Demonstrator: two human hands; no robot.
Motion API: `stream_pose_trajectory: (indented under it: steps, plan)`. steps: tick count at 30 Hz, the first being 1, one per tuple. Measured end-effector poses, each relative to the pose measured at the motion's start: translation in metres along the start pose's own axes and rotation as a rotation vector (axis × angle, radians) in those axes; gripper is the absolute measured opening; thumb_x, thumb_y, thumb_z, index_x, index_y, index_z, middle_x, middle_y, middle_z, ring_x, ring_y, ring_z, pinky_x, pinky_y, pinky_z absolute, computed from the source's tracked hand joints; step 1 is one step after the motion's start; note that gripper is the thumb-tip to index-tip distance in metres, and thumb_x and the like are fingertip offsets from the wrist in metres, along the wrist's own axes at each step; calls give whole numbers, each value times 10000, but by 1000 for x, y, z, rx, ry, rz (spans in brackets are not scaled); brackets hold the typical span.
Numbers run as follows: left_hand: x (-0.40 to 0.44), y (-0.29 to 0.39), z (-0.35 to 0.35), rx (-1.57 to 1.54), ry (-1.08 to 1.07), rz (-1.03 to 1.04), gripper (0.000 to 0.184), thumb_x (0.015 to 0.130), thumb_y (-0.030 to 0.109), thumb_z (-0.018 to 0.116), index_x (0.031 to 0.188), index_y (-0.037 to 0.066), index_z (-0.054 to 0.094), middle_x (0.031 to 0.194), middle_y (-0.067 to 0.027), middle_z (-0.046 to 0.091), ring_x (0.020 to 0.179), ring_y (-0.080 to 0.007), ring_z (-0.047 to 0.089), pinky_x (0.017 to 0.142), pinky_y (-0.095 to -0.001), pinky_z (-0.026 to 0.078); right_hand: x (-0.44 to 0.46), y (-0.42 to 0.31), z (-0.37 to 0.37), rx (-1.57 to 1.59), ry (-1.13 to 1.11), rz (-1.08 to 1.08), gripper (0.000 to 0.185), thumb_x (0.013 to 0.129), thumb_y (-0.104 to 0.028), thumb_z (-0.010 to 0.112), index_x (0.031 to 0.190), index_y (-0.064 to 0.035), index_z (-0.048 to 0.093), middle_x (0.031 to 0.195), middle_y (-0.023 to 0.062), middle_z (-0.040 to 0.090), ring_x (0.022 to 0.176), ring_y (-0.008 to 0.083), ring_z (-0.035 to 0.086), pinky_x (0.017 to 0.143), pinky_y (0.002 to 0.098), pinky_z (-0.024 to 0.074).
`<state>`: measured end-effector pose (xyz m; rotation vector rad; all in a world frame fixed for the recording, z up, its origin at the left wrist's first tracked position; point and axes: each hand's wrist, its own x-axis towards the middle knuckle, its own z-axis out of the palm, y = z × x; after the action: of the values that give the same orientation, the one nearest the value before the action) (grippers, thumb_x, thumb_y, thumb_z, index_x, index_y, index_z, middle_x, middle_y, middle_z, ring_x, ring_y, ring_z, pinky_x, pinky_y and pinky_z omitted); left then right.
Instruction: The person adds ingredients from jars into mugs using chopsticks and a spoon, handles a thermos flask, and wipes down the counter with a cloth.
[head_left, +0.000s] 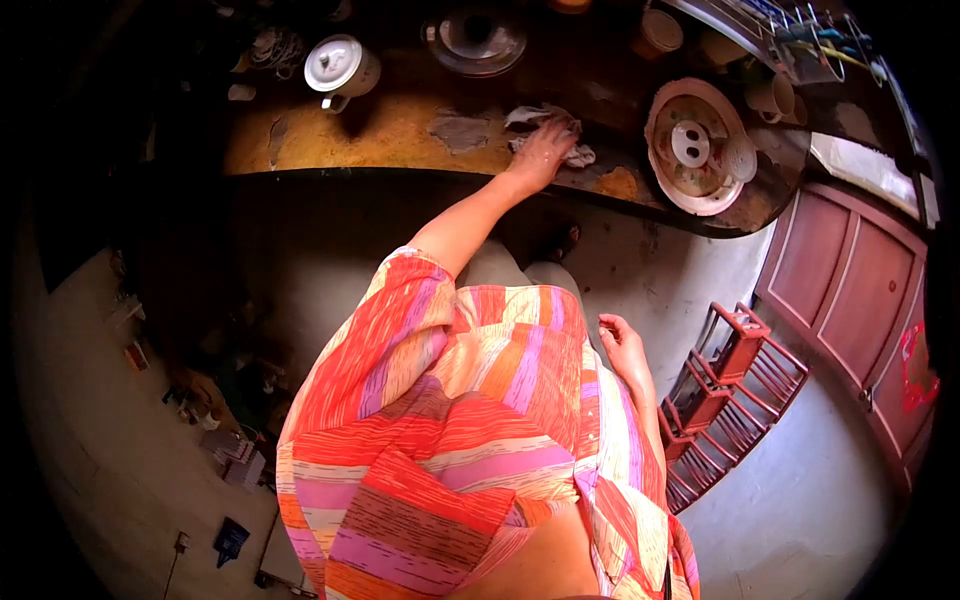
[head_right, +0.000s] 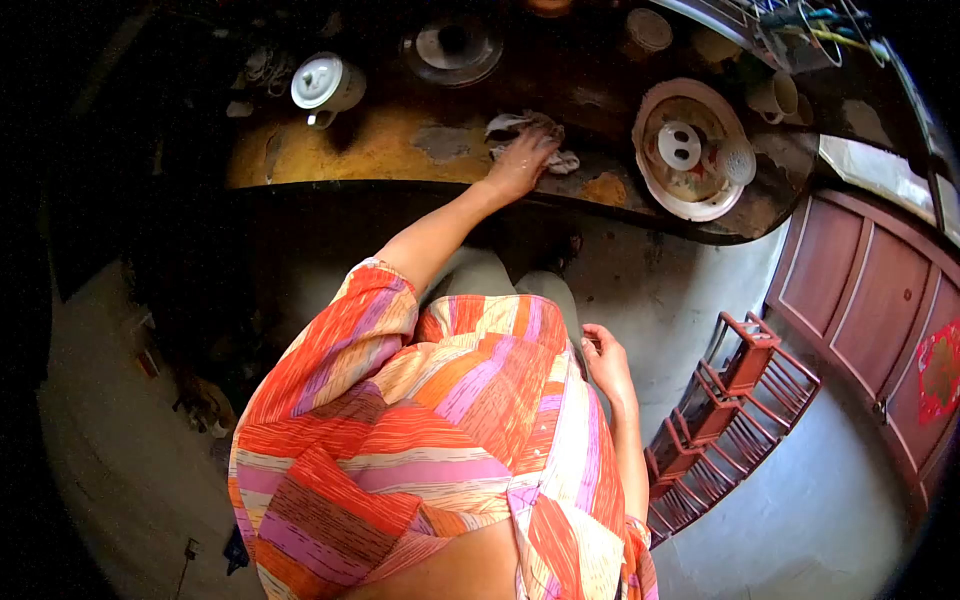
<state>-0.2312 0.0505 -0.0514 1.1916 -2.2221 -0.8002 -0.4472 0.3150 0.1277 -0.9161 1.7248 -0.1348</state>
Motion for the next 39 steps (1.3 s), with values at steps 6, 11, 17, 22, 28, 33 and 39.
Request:
stream_pose_trajectory:
  steps: [6,11,17,22,28,33,39]
  plan:
    - [-6,64,45,-128,-149,146,444,784,67,610,1219,79,520,1350,-154,429,1238,-379,401,1004,-453,381,-5,10,-8,-3,-27,61,287,887,-94,559,1152,15,564,1064,147,653,966,208,631,838,301,485]
    - [-20,87,5,-335,-105,28,475,727,-23,549,1196,55,539,1311,-187,460,1227,-376,419,1032,-431,360,-5,22,-17,45,31,24,287,884,-93,558,1147,21,563,1058,150,654,966,215,633,835,302,486]
    - [-78,9,-78,-103,306,-351,457,749,-25,548,1200,52,532,1208,-168,525,1177,-358,462,1018,-393,363,3,43,-25,80,45,6,291,879,-97,562,1144,25,562,1048,150,656,954,219,636,828,305,487]
    - [-126,-73,-57,389,499,-726,507,783,127,642,1266,69,498,1341,-220,426,1256,-411,364,1042,-474,305,10,49,-31,124,29,-20,282,882,-97,562,1137,22,567,1035,145,659,946,217,636,827,305,485]
    - [-71,35,7,-30,267,-358,511,707,-120,541,1172,89,570,1356,-187,425,1263,-399,370,1062,-434,319,9,49,-38,38,24,-32,279,888,-106,561,1137,20,569,1026,142,660,937,208,631,830,298,482]
    - [-29,85,21,-115,54,-116,479,711,-68,518,1150,110,593,1371,-132,421,1268,-382,369,1051,-442,345,7,43,-38,46,54,-33,279,896,-115,559,1143,14,568,1010,137,660,933,201,629,831,297,481]
    - [-78,64,3,45,-388,75,401,763,27,548,1148,113,616,1388,-105,413,1232,-379,407,990,-439,408,16,46,-26,16,-8,-55,274,891,-105,565,1145,-7,582,1017,123,659,938,192,624,825,309,488]
